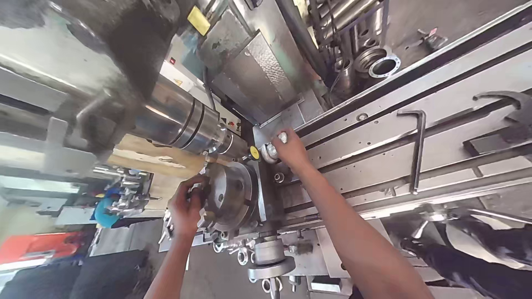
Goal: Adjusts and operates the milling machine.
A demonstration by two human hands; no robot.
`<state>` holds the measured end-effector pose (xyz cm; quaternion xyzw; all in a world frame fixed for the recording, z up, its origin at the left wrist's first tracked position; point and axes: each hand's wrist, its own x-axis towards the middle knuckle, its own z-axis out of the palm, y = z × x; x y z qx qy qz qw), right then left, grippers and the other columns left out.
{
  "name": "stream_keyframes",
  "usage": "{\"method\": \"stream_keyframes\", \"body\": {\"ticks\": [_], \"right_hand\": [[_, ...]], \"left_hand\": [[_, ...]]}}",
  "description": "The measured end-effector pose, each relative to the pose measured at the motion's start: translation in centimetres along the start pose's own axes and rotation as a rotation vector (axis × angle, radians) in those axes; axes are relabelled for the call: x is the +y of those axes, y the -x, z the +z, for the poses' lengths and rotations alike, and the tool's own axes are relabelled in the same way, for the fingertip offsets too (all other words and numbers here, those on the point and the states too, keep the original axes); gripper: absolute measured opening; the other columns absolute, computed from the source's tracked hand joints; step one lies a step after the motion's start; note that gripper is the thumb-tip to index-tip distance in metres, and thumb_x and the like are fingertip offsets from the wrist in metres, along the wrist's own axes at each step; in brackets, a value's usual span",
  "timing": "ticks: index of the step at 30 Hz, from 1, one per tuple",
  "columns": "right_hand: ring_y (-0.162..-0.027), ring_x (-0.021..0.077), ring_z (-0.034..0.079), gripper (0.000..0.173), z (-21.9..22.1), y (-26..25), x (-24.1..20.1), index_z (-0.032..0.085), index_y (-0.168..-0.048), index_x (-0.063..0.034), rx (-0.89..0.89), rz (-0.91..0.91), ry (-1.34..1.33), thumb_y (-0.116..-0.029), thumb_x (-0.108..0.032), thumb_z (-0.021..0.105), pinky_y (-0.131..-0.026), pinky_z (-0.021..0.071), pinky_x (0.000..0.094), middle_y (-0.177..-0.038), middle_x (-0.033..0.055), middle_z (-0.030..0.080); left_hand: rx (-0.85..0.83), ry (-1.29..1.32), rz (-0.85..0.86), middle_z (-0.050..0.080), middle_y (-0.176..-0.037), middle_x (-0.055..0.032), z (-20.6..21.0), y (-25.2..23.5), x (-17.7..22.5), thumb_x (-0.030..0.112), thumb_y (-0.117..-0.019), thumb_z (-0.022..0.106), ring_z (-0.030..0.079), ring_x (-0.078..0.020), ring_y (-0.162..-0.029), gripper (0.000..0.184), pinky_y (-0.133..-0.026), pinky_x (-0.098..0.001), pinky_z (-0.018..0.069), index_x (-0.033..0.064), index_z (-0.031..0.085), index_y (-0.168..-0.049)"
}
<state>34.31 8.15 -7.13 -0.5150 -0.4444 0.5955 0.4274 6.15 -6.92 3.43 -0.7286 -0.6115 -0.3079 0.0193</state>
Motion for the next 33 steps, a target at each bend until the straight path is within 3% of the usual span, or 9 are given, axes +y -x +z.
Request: {"method": "stream_keyframes", "body": {"ticks": [3, 5, 9, 13, 16, 20, 24, 28, 33], "right_hand": [[-0.091, 0.0341, 0.069, 0.036, -1.9, -0.3, -0.1, 0.061, -0.127, -0.0136, 0.170, -0.038, -0.120, -0.0975, -0.034, 0.064, -0.075, 0.0562, 0.0591, -0.101, 0.0169, 0.069], [-0.093, 0.0344, 0.067, 0.037, -2.7, -0.5, -0.8, 0.061, -0.127, -0.0139, 0.268, -0.044, -0.096, -0.0970, -0.034, 0.062, -0.075, 0.0540, 0.0584, -0.104, 0.0171, 0.067], [-0.102, 0.0414, 0.067, 0.038, 1.3, 0.3, -1.2, 0.061, -0.131, -0.0151, 0.112, 0.006, 0.119, -0.0985, -0.035, 0.061, -0.079, 0.0539, 0.0623, -0.113, 0.0219, 0.067], [-0.104, 0.0419, 0.065, 0.041, 0.6, -0.4, 0.0, 0.058, -0.133, -0.0161, -0.050, -0.010, 0.103, -0.0982, -0.038, 0.061, -0.081, 0.0517, 0.0651, -0.115, 0.0224, 0.066], [-0.097, 0.0376, 0.069, 0.040, -1.4, -0.8, 0.5, 0.059, -0.132, -0.0132, 0.039, -0.032, -0.008, -0.0975, -0.035, 0.062, -0.080, 0.0547, 0.0623, -0.107, 0.0197, 0.069], [-0.086, 0.0323, 0.070, 0.036, -3.7, -1.6, 0.1, 0.060, -0.127, -0.0122, 0.246, -0.060, -0.062, -0.0974, -0.033, 0.061, -0.072, 0.0571, 0.0570, -0.099, 0.0155, 0.069], [-0.103, 0.0407, 0.067, 0.040, 1.0, -0.5, -0.5, 0.060, -0.133, -0.0136, 0.080, -0.010, 0.118, -0.0986, -0.034, 0.059, -0.081, 0.0528, 0.0636, -0.112, 0.0212, 0.068], [-0.105, 0.0405, 0.066, 0.044, 0.2, -1.1, 0.4, 0.057, -0.137, -0.0144, -0.055, -0.019, 0.136, -0.0989, -0.035, 0.060, -0.084, 0.0515, 0.0644, -0.114, 0.0211, 0.068], [-0.093, 0.0336, 0.070, 0.040, -2.8, -2.4, 1.4, 0.059, -0.131, -0.0096, 0.139, -0.079, -0.061, -0.0981, -0.032, 0.061, -0.079, 0.0564, 0.0585, -0.106, 0.0181, 0.069]], "left_hand": [[0.009, 0.048, 0.007, 0.071, -0.118, -0.0117, 0.2, 0.1, -0.1, 0.002, -0.0954, 0.048, 0.068, -0.0048, -0.088, 0.028, -0.072, -0.0205, 0.0566, -0.0048, 0.066, -0.117], [0.013, 0.053, 0.012, 0.071, -0.118, -0.0115, 0.2, -0.1, -0.1, 0.002, -0.0949, 0.049, 0.069, -0.0062, -0.090, 0.028, -0.073, -0.0216, 0.0571, -0.0044, 0.065, -0.116], [0.015, 0.031, -0.019, 0.071, -0.120, -0.0128, 0.3, -0.3, -0.1, 0.004, -0.0947, 0.051, 0.070, -0.0090, -0.096, 0.028, -0.078, -0.0248, 0.0590, -0.0041, 0.066, -0.117], [0.004, 0.041, -0.033, 0.070, -0.121, -0.0133, 0.0, 0.1, -0.1, 0.002, -0.0955, 0.049, 0.070, -0.0104, -0.099, 0.029, -0.081, -0.0268, 0.0596, -0.0047, 0.065, -0.119], [0.014, 0.045, -0.015, 0.072, -0.119, -0.0126, 0.2, 0.0, 0.1, 0.002, -0.0949, 0.048, 0.070, -0.0084, -0.093, 0.029, -0.078, -0.0242, 0.0590, -0.0048, 0.066, -0.117], [0.010, 0.075, -0.002, 0.071, -0.121, -0.0123, 0.4, -0.1, -0.1, 0.003, -0.0954, 0.050, 0.070, -0.0091, -0.096, 0.028, -0.078, -0.0249, 0.0597, -0.0054, 0.064, -0.118], [0.012, 0.071, -0.028, 0.070, -0.125, -0.0117, 0.2, -0.2, 0.0, 0.003, -0.0962, 0.052, 0.070, -0.0112, -0.105, 0.027, -0.084, -0.0278, 0.0600, -0.0037, 0.064, -0.120], [0.017, 0.084, -0.052, 0.071, -0.122, -0.0108, 0.3, 0.2, 0.1, 0.002, -0.0968, 0.050, 0.071, -0.0091, -0.095, 0.027, -0.079, -0.0266, 0.0602, -0.0035, 0.063, -0.120], [0.022, 0.086, -0.029, 0.071, -0.123, -0.0095, 0.2, 0.2, 0.2, 0.002, -0.0967, 0.048, 0.071, -0.0073, -0.092, 0.029, -0.076, -0.0248, 0.0593, -0.0024, 0.063, -0.120]]}}
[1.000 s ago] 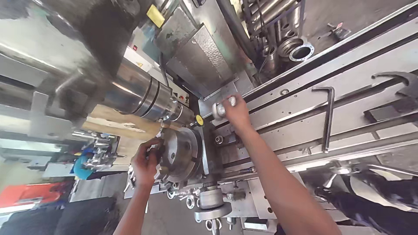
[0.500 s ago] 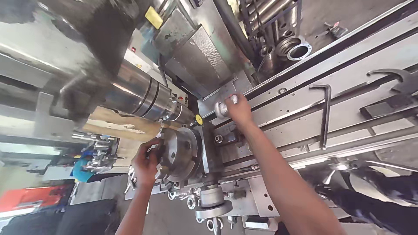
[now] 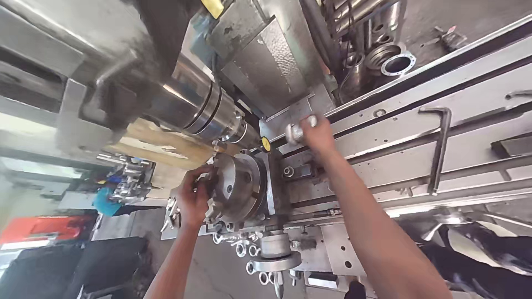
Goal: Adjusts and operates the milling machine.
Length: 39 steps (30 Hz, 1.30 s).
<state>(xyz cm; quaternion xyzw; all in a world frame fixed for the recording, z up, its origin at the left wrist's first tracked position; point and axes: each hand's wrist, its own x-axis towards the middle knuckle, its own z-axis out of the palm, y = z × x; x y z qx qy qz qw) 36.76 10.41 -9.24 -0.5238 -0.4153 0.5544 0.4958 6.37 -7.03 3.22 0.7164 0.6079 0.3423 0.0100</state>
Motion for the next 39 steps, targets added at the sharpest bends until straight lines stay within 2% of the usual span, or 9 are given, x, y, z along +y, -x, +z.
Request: {"method": "stream_keyframes", "body": {"ticks": [3, 6, 10, 17, 21, 25, 33, 36, 39], "right_hand": [[-0.086, 0.0308, 0.070, 0.038, -0.2, -0.2, -1.0, 0.057, -0.130, -0.0098, 0.064, -0.028, 0.033, -0.0993, -0.033, 0.059, -0.073, 0.0582, 0.0542, -0.104, 0.0164, 0.068], [-0.095, 0.0369, 0.069, 0.039, 3.8, 1.3, -1.3, 0.059, -0.130, -0.0113, -0.074, -0.012, 0.186, -0.0978, -0.032, 0.060, -0.079, 0.0538, 0.0616, -0.105, 0.0186, 0.070], [-0.099, 0.0357, 0.066, 0.035, 2.5, 0.9, -0.7, 0.059, -0.126, -0.0114, -0.233, -0.032, 0.179, -0.0975, -0.032, 0.062, -0.081, 0.0519, 0.0612, -0.108, 0.0188, 0.067], [-0.083, 0.0276, 0.070, 0.035, -0.9, -0.1, -2.0, 0.056, -0.128, -0.0104, 0.088, -0.038, -0.054, -0.0992, -0.031, 0.060, -0.070, 0.0596, 0.0506, -0.103, 0.0142, 0.067], [-0.093, 0.0370, 0.069, 0.033, 3.8, 1.4, -1.6, 0.061, -0.126, -0.0125, -0.080, -0.028, 0.193, -0.0986, -0.031, 0.059, -0.077, 0.0536, 0.0611, -0.100, 0.0174, 0.070], [-0.098, 0.0374, 0.068, 0.037, 3.0, 1.2, -0.9, 0.058, -0.130, -0.0108, -0.216, -0.045, 0.182, -0.1006, -0.034, 0.060, -0.081, 0.0535, 0.0617, -0.107, 0.0195, 0.069], [-0.089, 0.0334, 0.070, 0.034, 0.8, 0.7, -0.8, 0.061, -0.125, -0.0119, 0.069, -0.034, 0.072, -0.0992, -0.034, 0.061, -0.075, 0.0563, 0.0586, -0.099, 0.0155, 0.069], [-0.098, 0.0396, 0.068, 0.043, 3.6, 1.5, -0.5, 0.059, -0.135, -0.0118, -0.107, 0.000, 0.202, -0.0981, -0.034, 0.059, -0.079, 0.0539, 0.0634, -0.107, 0.0199, 0.069], [-0.098, 0.0384, 0.067, 0.039, 2.4, 0.9, -0.5, 0.059, -0.130, -0.0116, -0.222, -0.001, 0.180, -0.0992, -0.035, 0.060, -0.080, 0.0525, 0.0632, -0.106, 0.0195, 0.069]], "left_hand": [[0.006, 0.001, -0.017, 0.070, -0.126, -0.0080, 0.2, 0.0, 0.2, 0.003, -0.0961, 0.048, 0.070, -0.0080, -0.092, 0.030, -0.075, -0.0261, 0.0590, 0.0005, 0.062, -0.123], [-0.009, 0.003, -0.057, 0.068, -0.129, -0.0067, 0.0, 0.1, 0.2, 0.004, -0.0960, 0.049, 0.070, -0.0091, -0.092, 0.032, -0.075, -0.0276, 0.0598, 0.0030, 0.062, -0.125], [-0.014, 0.022, -0.046, 0.069, -0.127, -0.0070, 0.0, 0.3, -0.2, 0.005, -0.0961, 0.048, 0.070, -0.0092, -0.087, 0.032, -0.071, -0.0280, 0.0590, 0.0036, 0.062, -0.124], [-0.001, 0.024, -0.052, 0.070, -0.124, -0.0085, 0.3, -0.1, 0.2, 0.004, -0.0976, 0.049, 0.071, -0.0117, -0.096, 0.029, -0.080, -0.0300, 0.0609, 0.0002, 0.062, -0.123], [0.000, -0.001, -0.047, 0.070, -0.123, -0.0086, 0.3, -0.2, 0.5, 0.003, -0.0959, 0.051, 0.070, -0.0096, -0.098, 0.029, -0.079, -0.0266, 0.0594, 0.0002, 0.063, -0.122], [-0.010, -0.005, -0.042, 0.071, -0.121, -0.0110, 0.1, 0.1, 0.4, 0.003, -0.0961, 0.049, 0.071, -0.0116, -0.100, 0.029, -0.082, -0.0284, 0.0602, -0.0026, 0.063, -0.121], [0.010, -0.001, -0.023, 0.071, -0.119, -0.0096, 0.2, -0.3, 0.0, 0.003, -0.0962, 0.051, 0.070, -0.0073, -0.092, 0.027, -0.076, -0.0237, 0.0594, -0.0034, 0.064, -0.119], [-0.003, -0.015, -0.034, 0.071, -0.119, -0.0098, 0.1, -0.3, 0.2, 0.003, -0.0960, 0.051, 0.070, -0.0063, -0.089, 0.028, -0.074, -0.0233, 0.0593, -0.0032, 0.063, -0.120], [-0.001, -0.020, -0.036, 0.071, -0.117, -0.0105, 0.1, -0.4, 0.3, 0.005, -0.0960, 0.050, 0.069, -0.0062, -0.085, 0.029, -0.072, -0.0236, 0.0587, -0.0036, 0.064, -0.120]]}}
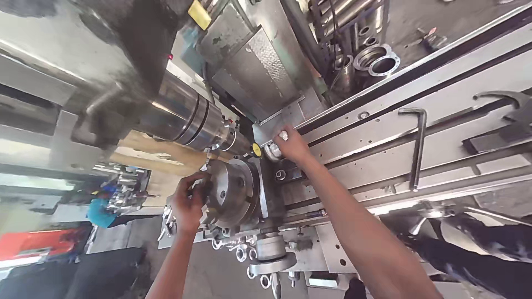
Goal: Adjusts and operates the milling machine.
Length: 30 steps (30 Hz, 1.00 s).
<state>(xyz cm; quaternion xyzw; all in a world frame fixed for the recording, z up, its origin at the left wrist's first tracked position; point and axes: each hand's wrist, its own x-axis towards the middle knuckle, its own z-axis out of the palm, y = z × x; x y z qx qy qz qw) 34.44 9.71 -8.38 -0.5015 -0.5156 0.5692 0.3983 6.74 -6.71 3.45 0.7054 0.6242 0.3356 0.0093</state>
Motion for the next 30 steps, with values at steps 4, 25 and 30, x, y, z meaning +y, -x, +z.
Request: {"method": "stream_keyframes", "body": {"ticks": [4, 25, 30], "right_hand": [[-0.089, 0.0325, 0.070, 0.033, -1.9, 0.1, 0.1, 0.061, -0.125, -0.0116, 0.228, -0.016, -0.159, -0.0997, -0.032, 0.059, -0.076, 0.0567, 0.0580, -0.100, 0.0157, 0.070], [-0.099, 0.0364, 0.069, 0.035, -0.7, 0.2, -1.0, 0.063, -0.127, -0.0145, 0.127, -0.014, -0.015, -0.0981, -0.034, 0.061, -0.081, 0.0540, 0.0621, -0.107, 0.0170, 0.070], [-0.097, 0.0383, 0.068, 0.034, 0.9, 0.4, -1.4, 0.062, -0.127, -0.0147, 0.090, 0.013, 0.052, -0.0985, -0.033, 0.058, -0.077, 0.0530, 0.0627, -0.105, 0.0181, 0.070]], "left_hand": [[0.006, 0.013, 0.012, 0.071, -0.119, -0.0110, 0.0, 0.1, -0.3, 0.003, -0.0963, 0.050, 0.070, -0.0076, -0.091, 0.027, -0.075, -0.0241, 0.0597, -0.0040, 0.064, -0.119], [-0.001, -0.007, 0.036, 0.072, -0.117, -0.0129, -0.1, 0.0, -0.3, 0.001, -0.0956, 0.049, 0.070, -0.0083, -0.094, 0.028, -0.077, -0.0240, 0.0591, -0.0067, 0.064, -0.117], [-0.008, -0.012, 0.020, 0.071, -0.119, -0.0131, -0.2, 0.0, -0.3, 0.003, -0.0963, 0.048, 0.071, -0.0101, -0.097, 0.029, -0.081, -0.0268, 0.0598, -0.0062, 0.063, -0.119]]}}
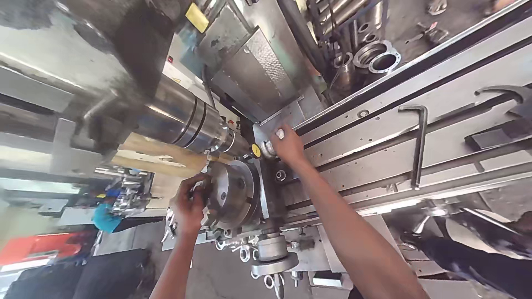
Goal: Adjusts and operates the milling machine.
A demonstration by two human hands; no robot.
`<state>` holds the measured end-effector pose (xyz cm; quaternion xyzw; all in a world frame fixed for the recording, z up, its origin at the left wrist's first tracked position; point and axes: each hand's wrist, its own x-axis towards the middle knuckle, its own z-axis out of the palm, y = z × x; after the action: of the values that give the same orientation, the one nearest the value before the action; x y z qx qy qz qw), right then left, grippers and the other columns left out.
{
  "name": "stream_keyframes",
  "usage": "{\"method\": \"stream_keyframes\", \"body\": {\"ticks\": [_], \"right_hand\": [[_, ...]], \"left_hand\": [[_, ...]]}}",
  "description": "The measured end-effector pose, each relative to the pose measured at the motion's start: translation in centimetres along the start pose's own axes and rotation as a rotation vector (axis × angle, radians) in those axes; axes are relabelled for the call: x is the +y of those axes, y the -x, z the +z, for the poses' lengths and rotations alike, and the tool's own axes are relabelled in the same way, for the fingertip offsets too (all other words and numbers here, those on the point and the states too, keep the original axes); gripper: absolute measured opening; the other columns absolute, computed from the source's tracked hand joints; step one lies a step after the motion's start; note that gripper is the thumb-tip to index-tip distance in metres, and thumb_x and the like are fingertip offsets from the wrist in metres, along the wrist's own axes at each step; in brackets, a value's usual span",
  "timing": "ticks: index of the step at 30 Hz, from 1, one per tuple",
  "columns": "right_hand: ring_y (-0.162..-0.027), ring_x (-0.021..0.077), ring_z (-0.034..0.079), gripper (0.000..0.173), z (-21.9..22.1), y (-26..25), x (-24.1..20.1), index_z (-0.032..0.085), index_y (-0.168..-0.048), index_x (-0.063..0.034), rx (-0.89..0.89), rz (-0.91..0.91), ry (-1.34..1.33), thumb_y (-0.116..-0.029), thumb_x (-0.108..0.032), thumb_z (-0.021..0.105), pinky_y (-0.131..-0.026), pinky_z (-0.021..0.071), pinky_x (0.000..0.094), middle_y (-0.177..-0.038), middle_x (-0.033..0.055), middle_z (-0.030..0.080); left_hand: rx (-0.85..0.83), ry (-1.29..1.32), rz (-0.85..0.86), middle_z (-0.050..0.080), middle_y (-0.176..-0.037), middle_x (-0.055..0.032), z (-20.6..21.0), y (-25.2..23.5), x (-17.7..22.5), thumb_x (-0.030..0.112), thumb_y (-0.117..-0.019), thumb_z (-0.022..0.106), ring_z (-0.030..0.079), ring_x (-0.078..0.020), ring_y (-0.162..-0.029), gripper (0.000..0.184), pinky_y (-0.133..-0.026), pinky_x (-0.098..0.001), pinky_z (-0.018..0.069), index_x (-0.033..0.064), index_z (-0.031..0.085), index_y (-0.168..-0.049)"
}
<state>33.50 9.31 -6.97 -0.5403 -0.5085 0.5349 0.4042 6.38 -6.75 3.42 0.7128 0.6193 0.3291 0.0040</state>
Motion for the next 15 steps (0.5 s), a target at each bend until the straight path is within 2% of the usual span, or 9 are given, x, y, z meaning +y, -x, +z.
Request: {"method": "stream_keyframes", "body": {"ticks": [2, 5, 7, 9, 12, 15], "right_hand": [[-0.096, 0.0390, 0.068, 0.034, -0.6, -0.2, 0.1, 0.062, -0.127, -0.0151, -0.046, -0.016, 0.022, -0.0994, -0.034, 0.058, -0.077, 0.0523, 0.0627, -0.104, 0.0185, 0.070], [-0.098, 0.0361, 0.069, 0.034, -2.0, -0.6, 0.6, 0.063, -0.127, -0.0136, 0.071, -0.018, -0.106, -0.0986, -0.033, 0.059, -0.080, 0.0535, 0.0623, -0.106, 0.0164, 0.070], [-0.096, 0.0349, 0.068, 0.031, -1.5, -0.6, 0.6, 0.064, -0.123, -0.0137, 0.130, -0.012, -0.132, -0.0980, -0.032, 0.059, -0.079, 0.0531, 0.0614, -0.104, 0.0152, 0.070], [-0.095, 0.0379, 0.069, 0.032, 0.0, -0.1, 0.6, 0.064, -0.125, -0.0136, 0.072, -0.021, -0.056, -0.0991, -0.033, 0.059, -0.078, 0.0542, 0.0631, -0.103, 0.0176, 0.071], [-0.097, 0.0391, 0.068, 0.031, -0.1, -0.2, 0.1, 0.063, -0.124, -0.0160, -0.015, -0.026, 0.012, -0.0998, -0.035, 0.058, -0.077, 0.0523, 0.0627, -0.105, 0.0181, 0.069], [-0.100, 0.0392, 0.068, 0.034, -2.5, 0.2, 0.0, 0.063, -0.126, -0.0146, 0.093, -0.061, -0.016, -0.0993, -0.036, 0.060, -0.080, 0.0533, 0.0636, -0.107, 0.0186, 0.070]], "left_hand": [[-0.001, -0.010, 0.002, 0.071, -0.119, -0.0136, 0.0, 0.0, 0.0, 0.003, -0.0955, 0.049, 0.070, -0.0108, -0.099, 0.029, -0.083, -0.0273, 0.0594, -0.0062, 0.064, -0.119], [-0.001, -0.005, -0.005, 0.071, -0.119, -0.0127, 0.1, 0.0, 0.0, 0.002, -0.0954, 0.049, 0.070, -0.0099, -0.098, 0.029, -0.081, -0.0265, 0.0596, -0.0051, 0.064, -0.119], [0.000, 0.014, -0.006, 0.071, -0.119, -0.0128, -0.1, 0.0, -0.1, 0.002, -0.0957, 0.049, 0.071, -0.0109, -0.098, 0.029, -0.081, -0.0275, 0.0601, -0.0052, 0.064, -0.119], [-0.001, 0.019, -0.008, 0.071, -0.119, -0.0125, 0.1, 0.1, 0.0, 0.003, -0.0957, 0.049, 0.071, -0.0108, -0.097, 0.029, -0.081, -0.0272, 0.0602, -0.0052, 0.064, -0.119], [0.008, 0.024, -0.011, 0.072, -0.116, -0.0106, 0.0, 0.1, -0.1, 0.004, -0.0964, 0.050, 0.070, -0.0088, -0.089, 0.028, -0.075, -0.0261, 0.0596, -0.0042, 0.064, -0.119], [0.004, 0.026, -0.021, 0.071, -0.117, -0.0115, 0.0, 0.1, -0.1, 0.003, -0.0962, 0.049, 0.071, -0.0102, -0.091, 0.028, -0.078, -0.0279, 0.0605, -0.0048, 0.064, -0.120]]}}
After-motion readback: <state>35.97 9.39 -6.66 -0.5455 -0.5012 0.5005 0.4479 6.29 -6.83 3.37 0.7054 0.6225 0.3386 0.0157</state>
